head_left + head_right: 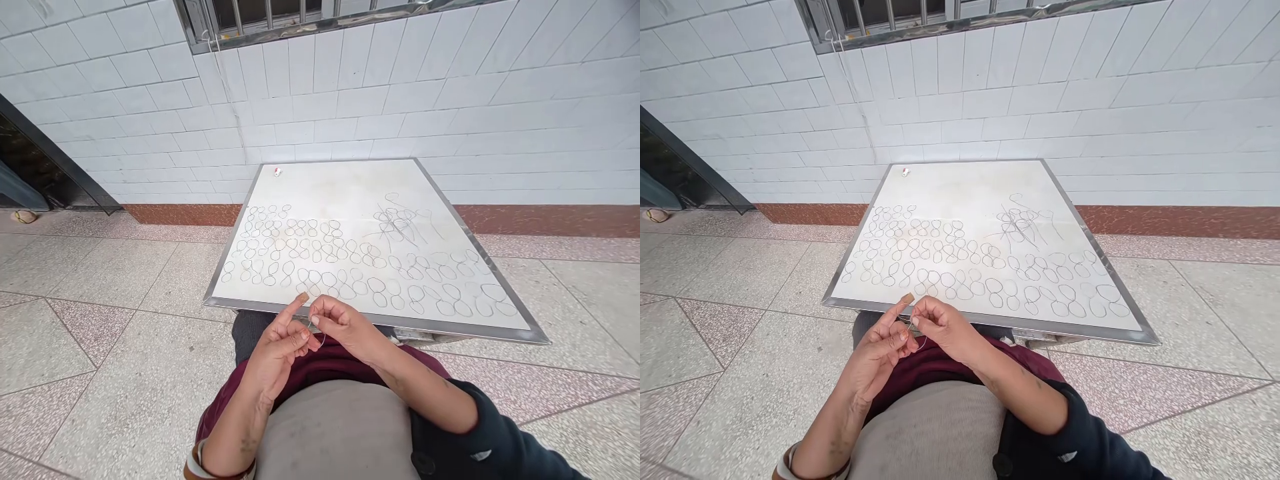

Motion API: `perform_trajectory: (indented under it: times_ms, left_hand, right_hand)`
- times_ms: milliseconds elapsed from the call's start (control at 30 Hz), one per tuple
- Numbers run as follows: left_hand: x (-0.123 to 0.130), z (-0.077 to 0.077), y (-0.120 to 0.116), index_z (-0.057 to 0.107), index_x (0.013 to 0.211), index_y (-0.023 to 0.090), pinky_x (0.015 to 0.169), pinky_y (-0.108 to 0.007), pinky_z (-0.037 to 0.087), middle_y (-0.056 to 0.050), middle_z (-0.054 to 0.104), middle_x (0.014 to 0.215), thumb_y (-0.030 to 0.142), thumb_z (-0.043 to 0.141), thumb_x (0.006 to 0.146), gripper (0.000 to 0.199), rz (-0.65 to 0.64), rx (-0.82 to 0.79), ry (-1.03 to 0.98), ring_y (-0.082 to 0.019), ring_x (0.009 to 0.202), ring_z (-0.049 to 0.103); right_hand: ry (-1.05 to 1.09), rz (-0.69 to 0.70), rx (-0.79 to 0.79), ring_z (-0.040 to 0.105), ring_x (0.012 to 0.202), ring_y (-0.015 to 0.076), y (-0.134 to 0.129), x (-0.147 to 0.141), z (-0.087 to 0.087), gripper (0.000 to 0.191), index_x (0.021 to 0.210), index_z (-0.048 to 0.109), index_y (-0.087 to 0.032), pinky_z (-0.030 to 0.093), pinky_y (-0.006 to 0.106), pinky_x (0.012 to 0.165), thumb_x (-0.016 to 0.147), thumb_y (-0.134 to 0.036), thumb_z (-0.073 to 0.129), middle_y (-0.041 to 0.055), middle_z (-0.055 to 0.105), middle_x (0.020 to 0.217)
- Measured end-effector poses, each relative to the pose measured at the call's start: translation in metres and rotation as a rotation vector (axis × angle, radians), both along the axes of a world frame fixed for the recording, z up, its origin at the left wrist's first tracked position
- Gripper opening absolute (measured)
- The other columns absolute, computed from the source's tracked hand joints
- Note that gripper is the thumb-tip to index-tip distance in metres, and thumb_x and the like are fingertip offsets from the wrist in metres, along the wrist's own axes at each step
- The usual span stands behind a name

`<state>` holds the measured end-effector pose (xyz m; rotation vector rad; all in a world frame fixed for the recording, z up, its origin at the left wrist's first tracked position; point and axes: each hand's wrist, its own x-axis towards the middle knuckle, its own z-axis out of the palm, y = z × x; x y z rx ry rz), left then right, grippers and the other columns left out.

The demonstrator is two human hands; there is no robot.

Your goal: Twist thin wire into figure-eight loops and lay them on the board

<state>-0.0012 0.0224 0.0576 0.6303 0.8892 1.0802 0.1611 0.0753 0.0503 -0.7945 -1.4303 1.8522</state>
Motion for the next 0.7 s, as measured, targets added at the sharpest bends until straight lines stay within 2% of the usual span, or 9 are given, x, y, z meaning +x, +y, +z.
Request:
perform_trajectory:
  times_ms: [233,367,467,600,700]
  left_hand:
    - [0.0,0.006,-0.002,0.049,0.14,0.025,0.067,-0.026,0.034,-0.001,0.068,0.07,0.024,0.069,0.082,0.061,-0.004,0.051,0.223,-0.013,0.069,0.057]
    - [0.001,0.006,-0.003,0.043,0.144,0.027,0.075,-0.028,0.037,-0.002,0.07,0.076,0.028,0.068,0.084,0.065,0.017,0.028,0.147,-0.015,0.075,0.06]
    - [0.001,0.006,-0.002,0.046,0.143,0.027,0.077,-0.029,0.039,-0.003,0.071,0.081,0.029,0.069,0.084,0.063,0.022,-0.014,0.069,-0.014,0.073,0.059]
    - [0.001,0.005,0.0,0.046,0.143,0.026,0.07,-0.027,0.039,-0.003,0.071,0.081,0.026,0.074,0.079,0.069,0.036,-0.026,0.104,-0.013,0.068,0.059]
    - [0.002,0.001,-0.001,0.045,0.144,0.026,0.077,-0.03,0.044,-0.001,0.071,0.08,0.027,0.073,0.08,0.07,0.074,0.035,0.158,-0.013,0.069,0.06]
  right_hand:
    - [-0.134,0.029,0.128,0.045,0.065,0.0124,0.003,0.004,0.002,0.029,0.082,0.052,-0.02,0.036,0.028,0.063,0.088,-0.048,0.058,-0.0022,0.05,0.074]
    - [-0.038,0.069,0.037,0.054,0.064,0.0135,0.003,0.001,0.008,0.03,0.083,0.05,-0.021,0.041,0.029,0.064,0.088,-0.049,0.059,-0.0028,0.054,0.07]
    - [0.053,0.111,-0.01,0.06,0.067,0.015,0.002,0.0,0.01,0.029,0.084,0.048,-0.021,0.046,0.032,0.068,0.088,-0.048,0.059,-0.003,0.056,0.068]
    - [0.0,0.068,0.042,0.058,0.065,0.014,0.002,0.0,0.006,0.026,0.083,0.049,-0.021,0.045,0.031,0.067,0.09,-0.045,0.057,-0.0032,0.054,0.069]
    - [-0.143,-0.03,0.131,0.055,0.066,0.0135,-0.001,-0.001,0.003,0.021,0.082,0.051,-0.021,0.042,0.029,0.065,0.09,-0.039,0.056,-0.0023,0.054,0.072]
